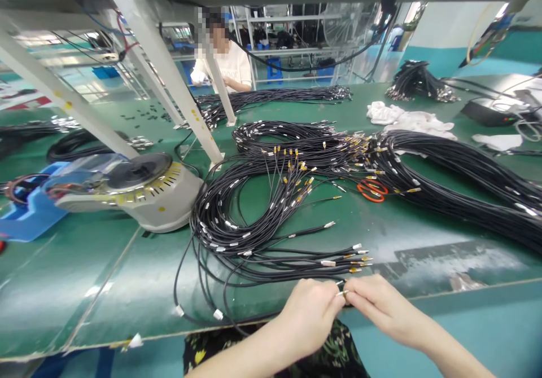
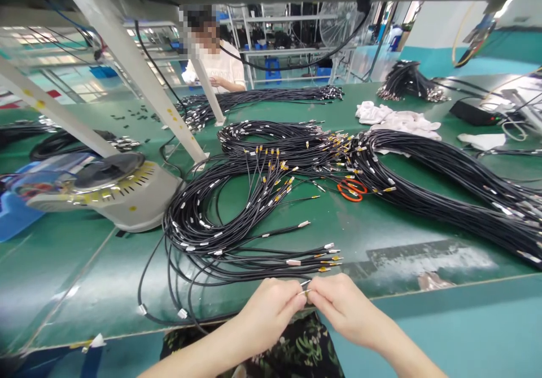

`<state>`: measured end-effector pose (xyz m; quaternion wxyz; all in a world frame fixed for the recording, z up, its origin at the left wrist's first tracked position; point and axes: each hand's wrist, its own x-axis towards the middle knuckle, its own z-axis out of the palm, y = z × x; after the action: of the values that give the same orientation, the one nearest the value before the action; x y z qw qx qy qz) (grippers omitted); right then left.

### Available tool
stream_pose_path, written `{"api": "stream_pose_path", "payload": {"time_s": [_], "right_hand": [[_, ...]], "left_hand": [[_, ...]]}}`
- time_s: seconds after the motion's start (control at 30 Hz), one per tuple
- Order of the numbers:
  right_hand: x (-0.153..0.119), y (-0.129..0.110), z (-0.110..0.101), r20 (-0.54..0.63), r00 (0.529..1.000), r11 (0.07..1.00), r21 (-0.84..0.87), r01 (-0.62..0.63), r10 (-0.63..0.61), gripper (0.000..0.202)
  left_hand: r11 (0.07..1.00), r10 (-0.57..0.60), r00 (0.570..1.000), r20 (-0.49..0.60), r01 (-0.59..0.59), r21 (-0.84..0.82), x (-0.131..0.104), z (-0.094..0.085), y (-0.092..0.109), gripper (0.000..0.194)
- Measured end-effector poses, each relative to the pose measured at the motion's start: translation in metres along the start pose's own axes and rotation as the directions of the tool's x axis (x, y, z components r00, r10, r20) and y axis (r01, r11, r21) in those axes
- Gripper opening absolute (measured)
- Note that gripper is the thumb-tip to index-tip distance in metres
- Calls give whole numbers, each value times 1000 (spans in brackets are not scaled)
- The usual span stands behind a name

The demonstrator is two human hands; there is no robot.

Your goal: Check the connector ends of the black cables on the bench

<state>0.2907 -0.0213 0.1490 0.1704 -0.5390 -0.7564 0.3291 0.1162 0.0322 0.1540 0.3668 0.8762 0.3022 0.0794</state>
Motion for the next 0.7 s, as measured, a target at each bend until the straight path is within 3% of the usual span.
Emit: {"api": "stream_pose_path", "payload": {"time_s": [0.23,0.5,0.7], "right_hand": [[3,0,3,17,999,989,-141,40,-38,32],[2,-8,-13,109,993,998,57,33,-40,36],[0,-7,-7,48,999,1000,-8,24,-24,32]], "left_hand": [[995,9,998,60,-15,99,3,1,-2,34],[993,106,986,130,-98,-71,-2,-14,-5,25],[993,51,990,134,-64,95,0,-9,-2,32]]}}
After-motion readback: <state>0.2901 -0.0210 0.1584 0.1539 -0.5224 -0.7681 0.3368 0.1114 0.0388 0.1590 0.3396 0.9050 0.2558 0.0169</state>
